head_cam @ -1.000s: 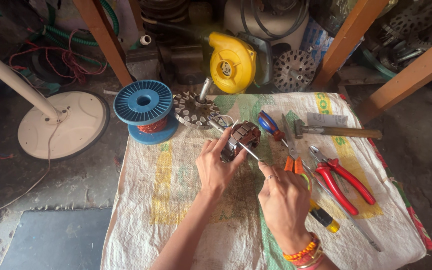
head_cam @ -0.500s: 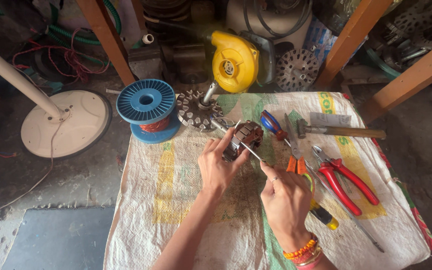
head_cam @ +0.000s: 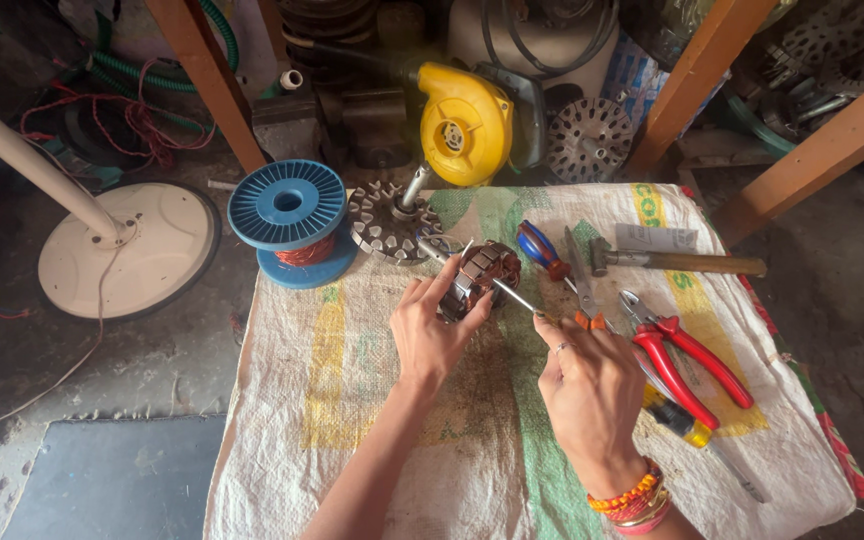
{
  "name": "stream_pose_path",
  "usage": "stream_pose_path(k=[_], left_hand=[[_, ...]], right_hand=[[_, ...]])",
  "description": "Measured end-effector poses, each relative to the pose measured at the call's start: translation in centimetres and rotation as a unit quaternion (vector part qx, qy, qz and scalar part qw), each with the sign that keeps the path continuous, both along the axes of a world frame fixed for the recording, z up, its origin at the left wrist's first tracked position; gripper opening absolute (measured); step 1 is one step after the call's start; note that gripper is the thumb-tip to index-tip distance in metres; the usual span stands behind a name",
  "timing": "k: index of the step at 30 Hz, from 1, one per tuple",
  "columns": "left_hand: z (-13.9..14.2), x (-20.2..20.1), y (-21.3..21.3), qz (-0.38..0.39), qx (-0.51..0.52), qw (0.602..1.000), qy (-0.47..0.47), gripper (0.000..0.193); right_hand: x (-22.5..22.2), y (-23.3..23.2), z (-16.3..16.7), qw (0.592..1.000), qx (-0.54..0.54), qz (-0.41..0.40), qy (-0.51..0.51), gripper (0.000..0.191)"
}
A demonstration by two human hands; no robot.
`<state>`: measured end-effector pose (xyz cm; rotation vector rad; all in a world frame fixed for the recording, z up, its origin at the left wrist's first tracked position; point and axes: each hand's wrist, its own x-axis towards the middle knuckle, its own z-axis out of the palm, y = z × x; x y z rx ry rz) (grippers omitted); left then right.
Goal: The person works on an electric motor armature on a cloth-covered workbench, using a screwdriver to pry and turn parts of the wound copper rotor, cutting wire with scissors and pliers, and tapping components with a hammer while repositioning the armature by hand throughout.
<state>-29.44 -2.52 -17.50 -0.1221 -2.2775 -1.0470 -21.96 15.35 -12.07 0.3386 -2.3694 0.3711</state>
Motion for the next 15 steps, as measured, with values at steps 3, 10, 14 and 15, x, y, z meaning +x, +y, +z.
stream_pose_path(k=[3,10,14,15], left_hand=[[-0.1,-0.2,0.1,0.001,0.005,1.0,-0.015,0.064],[-0.1,-0.5,-0.1,-0.007,0.001,1.0,0.015,0.064],[0.1,-0.4,-0.3,-0.005,-0.002,1.0,0.002,0.063],[0.1,-0.3,-0.4,-0.007,0.004,1.0,-0.005,0.063]], right_hand=[[-0.6,0.4,0.6,0.999,0.013,0.008,-0.029,0.034],[-1.8,1.2,2.9,0.996,0.062,0.047,-0.035,0.032],[-2.2,1.4,4.4,0.995,0.051,0.051,-0.075,0.026],[-2.3,1.3,4.7,0.993,0.051,0.051,-0.09,0.026]])
